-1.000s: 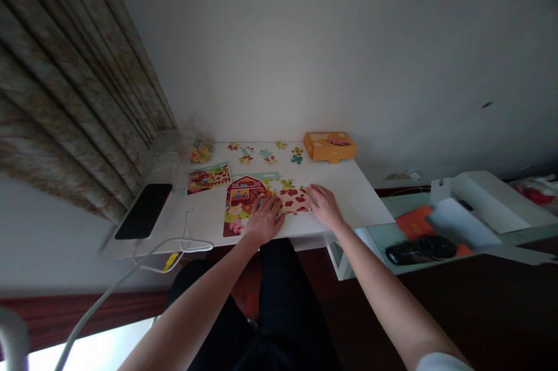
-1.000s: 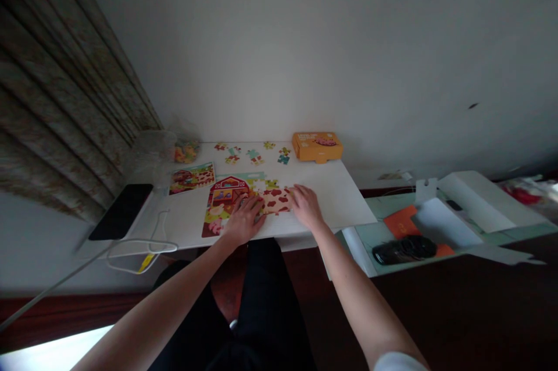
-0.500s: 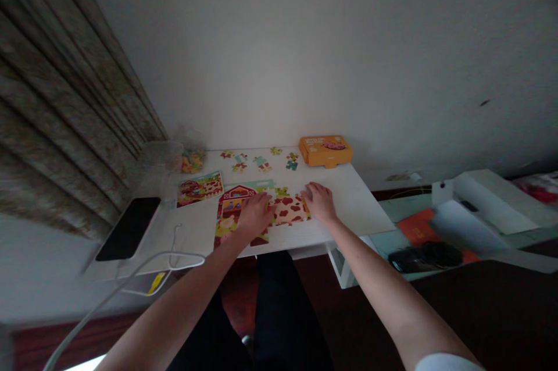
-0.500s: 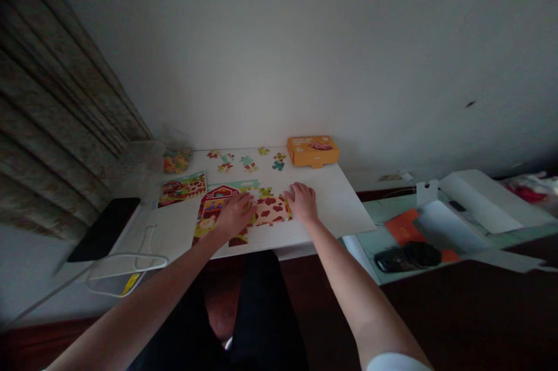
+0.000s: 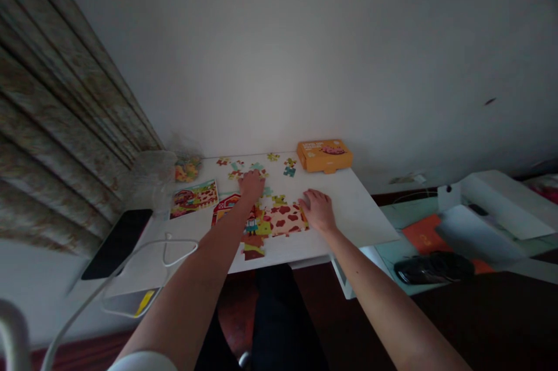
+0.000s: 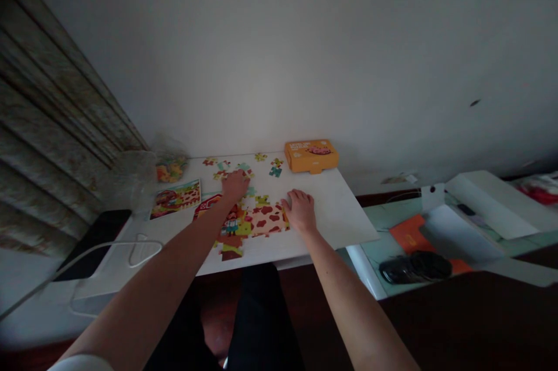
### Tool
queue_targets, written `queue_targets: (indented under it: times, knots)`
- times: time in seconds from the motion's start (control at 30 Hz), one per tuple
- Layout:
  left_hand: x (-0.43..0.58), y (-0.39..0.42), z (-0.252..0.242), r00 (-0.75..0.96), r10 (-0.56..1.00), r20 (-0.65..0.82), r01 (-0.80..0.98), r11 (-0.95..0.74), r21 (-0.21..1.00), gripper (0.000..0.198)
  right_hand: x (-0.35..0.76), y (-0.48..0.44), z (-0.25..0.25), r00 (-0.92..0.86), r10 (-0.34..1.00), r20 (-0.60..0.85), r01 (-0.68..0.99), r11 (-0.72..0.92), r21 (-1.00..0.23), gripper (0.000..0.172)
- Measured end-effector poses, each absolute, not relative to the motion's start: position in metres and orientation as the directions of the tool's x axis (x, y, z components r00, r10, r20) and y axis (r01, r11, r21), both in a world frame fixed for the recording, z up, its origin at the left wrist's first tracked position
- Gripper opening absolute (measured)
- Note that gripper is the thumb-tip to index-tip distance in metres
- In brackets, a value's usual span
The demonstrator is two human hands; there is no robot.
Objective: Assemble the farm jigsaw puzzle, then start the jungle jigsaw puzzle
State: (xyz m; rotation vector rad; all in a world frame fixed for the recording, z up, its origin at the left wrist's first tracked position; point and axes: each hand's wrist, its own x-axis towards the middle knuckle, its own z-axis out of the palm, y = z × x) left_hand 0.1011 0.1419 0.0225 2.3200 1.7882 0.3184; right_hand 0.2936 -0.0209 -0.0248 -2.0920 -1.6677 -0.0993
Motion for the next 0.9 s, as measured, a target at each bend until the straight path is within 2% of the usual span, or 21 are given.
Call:
queue_targets:
  times: [0.1, 0.3, 0.47, 0.53, 0.7, 0.83, 0.9]
  knots:
    - [0.103, 0.15, 0.021, 0.226, 0.973, 0.047, 0.911, -0.228, 0.344, 0.027, 0.293, -0.021, -0.024, 0.263, 0.909, 0.323, 0.938, -0.162, -0.307, 0.031]
    - [0.104, 0.164, 0.024, 0.103, 0.994, -0.031, 0.725, -0.054, 0.687, 0.036, 0.293, -0.021, -0.024, 0.274, 0.908, 0.318, 0.931, -0.167, -0.325, 0.03]
    - [0.106, 0.152, 0.021, 0.136, 0.99, -0.026, 0.568, -0.057, 0.821, 0.016, 0.291, -0.023, -0.022, 0.274, 0.882, 0.383, 0.934, -0.149, -0.325, 0.032]
    - [0.11, 0.138, 0.017, 0.14, 0.989, -0.039, 0.482, -0.034, 0.875, 0.014, 0.292, -0.025, -0.019, 0.257, 0.879, 0.403, 0.94, -0.131, -0.314, 0.035]
    - [0.131, 0.083, 0.003, 0.167, 0.982, -0.085, 0.311, 0.03, 0.95, 0.018, 0.297, -0.028, -0.017, 0.214, 0.892, 0.399, 0.935, -0.069, -0.349, 0.04]
    - [0.148, 0.037, -0.005, 0.203, 0.975, -0.088, 0.278, 0.029, 0.96, 0.009, 0.298, -0.033, -0.021, 0.218, 0.876, 0.43, 0.908, -0.021, -0.418, 0.042]
    - [0.152, 0.022, -0.004, 0.25, 0.967, -0.049, 0.311, -0.032, 0.95, 0.013, 0.297, -0.036, -0.021, 0.218, 0.872, 0.438, 0.899, -0.005, -0.439, 0.042]
